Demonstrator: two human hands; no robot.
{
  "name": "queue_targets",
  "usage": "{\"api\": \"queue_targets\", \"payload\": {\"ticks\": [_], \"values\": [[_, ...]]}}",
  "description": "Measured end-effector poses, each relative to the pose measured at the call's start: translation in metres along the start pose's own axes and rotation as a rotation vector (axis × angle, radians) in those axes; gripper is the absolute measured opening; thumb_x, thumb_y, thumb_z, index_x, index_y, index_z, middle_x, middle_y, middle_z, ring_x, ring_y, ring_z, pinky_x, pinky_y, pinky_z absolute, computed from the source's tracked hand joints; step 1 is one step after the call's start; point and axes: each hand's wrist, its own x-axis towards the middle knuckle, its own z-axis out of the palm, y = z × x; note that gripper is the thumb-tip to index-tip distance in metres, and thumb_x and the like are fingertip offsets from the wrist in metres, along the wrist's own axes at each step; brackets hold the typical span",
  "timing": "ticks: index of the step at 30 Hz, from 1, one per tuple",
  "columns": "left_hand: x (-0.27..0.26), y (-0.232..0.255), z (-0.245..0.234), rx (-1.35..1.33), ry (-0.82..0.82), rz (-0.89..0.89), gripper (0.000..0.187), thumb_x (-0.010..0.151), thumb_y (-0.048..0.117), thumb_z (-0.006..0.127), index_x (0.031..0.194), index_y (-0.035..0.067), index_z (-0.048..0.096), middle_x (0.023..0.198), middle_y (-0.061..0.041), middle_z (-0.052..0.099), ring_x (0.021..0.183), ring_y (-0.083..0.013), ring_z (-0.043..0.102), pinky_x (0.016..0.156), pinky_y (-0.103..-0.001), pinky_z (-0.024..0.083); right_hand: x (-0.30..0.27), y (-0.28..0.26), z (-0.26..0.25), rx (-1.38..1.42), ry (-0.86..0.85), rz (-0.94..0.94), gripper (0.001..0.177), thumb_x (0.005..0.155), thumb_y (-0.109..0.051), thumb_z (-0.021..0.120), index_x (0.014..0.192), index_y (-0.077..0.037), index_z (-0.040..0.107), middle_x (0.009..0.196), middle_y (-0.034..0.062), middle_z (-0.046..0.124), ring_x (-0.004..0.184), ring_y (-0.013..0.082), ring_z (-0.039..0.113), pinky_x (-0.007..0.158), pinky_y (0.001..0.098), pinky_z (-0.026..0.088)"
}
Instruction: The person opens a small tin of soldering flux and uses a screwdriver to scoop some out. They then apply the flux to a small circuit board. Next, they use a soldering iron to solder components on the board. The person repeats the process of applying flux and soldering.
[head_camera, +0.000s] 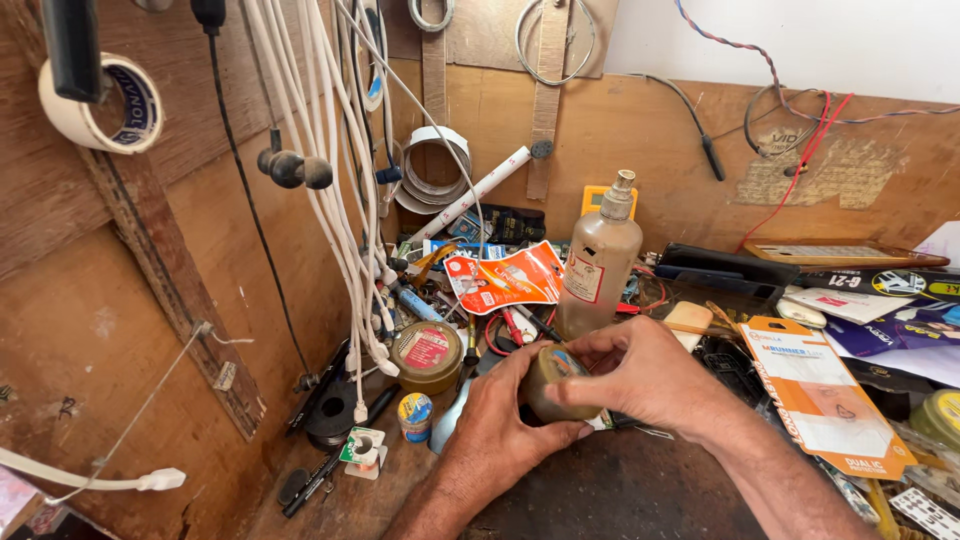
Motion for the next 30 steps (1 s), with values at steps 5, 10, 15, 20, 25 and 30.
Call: {"api": "queue_targets", "payload": {"ticks": [5, 10, 15, 20, 25, 30], "values": [[0.001, 0.0, 0.002, -0.09, 0.135, 0.028, 0.075, 0.065, 0.016, 0.093, 0.131, 0.004, 0.058, 0.119, -0.011, 0.074, 0.111, -0.0219, 0.073, 0.096, -0.035, 0.057, -0.004, 0.009, -0.021, 0.414, -0.024, 0.023, 0.055, 0.07, -0.026, 0.085, 0.116, 0.005, 0.078, 0.099, 0.0115, 0.081, 0.083, 0.0153, 0.073, 0.074, 0.0307, 0.059], [-0.002, 0.003, 0.008, -0.088, 0.214, 0.106, 0.078, 0.067, 0.006, 0.09, 0.134, 0.004, 0.049, 0.124, -0.011, 0.067, 0.117, -0.0221, 0.069, 0.099, -0.036, 0.054, -0.012, 0.015, -0.011, 0.332, 0.196, 0.061, 0.055, 0.075, -0.029, 0.087, 0.121, -0.002, 0.076, 0.102, 0.0085, 0.081, 0.09, 0.0123, 0.071, 0.079, 0.0289, 0.055], [-0.001, 0.005, 0.008, -0.123, 0.33, 0.147, 0.079, 0.07, 0.004, 0.089, 0.136, 0.004, 0.045, 0.126, -0.011, 0.064, 0.119, -0.0226, 0.066, 0.101, -0.036, 0.053, -0.02, 0.018, 0.002, 0.346, 0.28, 0.039, 0.057, 0.072, -0.03, 0.086, 0.12, -0.002, 0.077, 0.101, 0.0066, 0.081, 0.087, 0.012, 0.071, 0.079, 0.0295, 0.055], [0.0, 0.005, 0.009, -0.105, 0.466, 0.138, 0.074, 0.073, 0.008, 0.088, 0.135, 0.004, 0.048, 0.122, -0.012, 0.068, 0.114, -0.0208, 0.069, 0.099, -0.034, 0.055, -0.024, 0.018, 0.02, -0.003, 0.394, -0.009, 0.068, 0.068, -0.034, 0.095, 0.127, -0.007, 0.072, 0.094, 0.009, 0.08, 0.082, 0.0194, 0.075, 0.077, 0.0331, 0.059], [0.002, 0.005, 0.012, 0.037, 0.615, 0.202, 0.079, 0.071, 0.015, 0.092, 0.134, 0.0, 0.046, 0.121, -0.016, 0.066, 0.111, -0.0234, 0.066, 0.096, -0.036, 0.053, -0.01, 0.009, 0.044, -0.173, 0.506, -0.368, 0.066, 0.066, -0.018, 0.088, 0.126, -0.001, 0.068, 0.118, 0.0196, 0.071, 0.111, 0.0332, 0.068, 0.096, 0.0405, 0.052], [0.0, 0.011, 0.011, 0.177, 0.603, 0.144, 0.087, 0.062, 0.023, 0.094, 0.13, -0.003, 0.045, 0.117, -0.018, 0.068, 0.105, -0.0254, 0.071, 0.089, -0.039, 0.055, -0.007, 0.009, 0.064, -0.157, 0.561, -0.444, 0.052, 0.079, -0.007, 0.077, 0.128, 0.003, 0.064, 0.139, 0.0221, 0.059, 0.134, 0.0372, 0.051, 0.114, 0.0457, 0.039]]}}
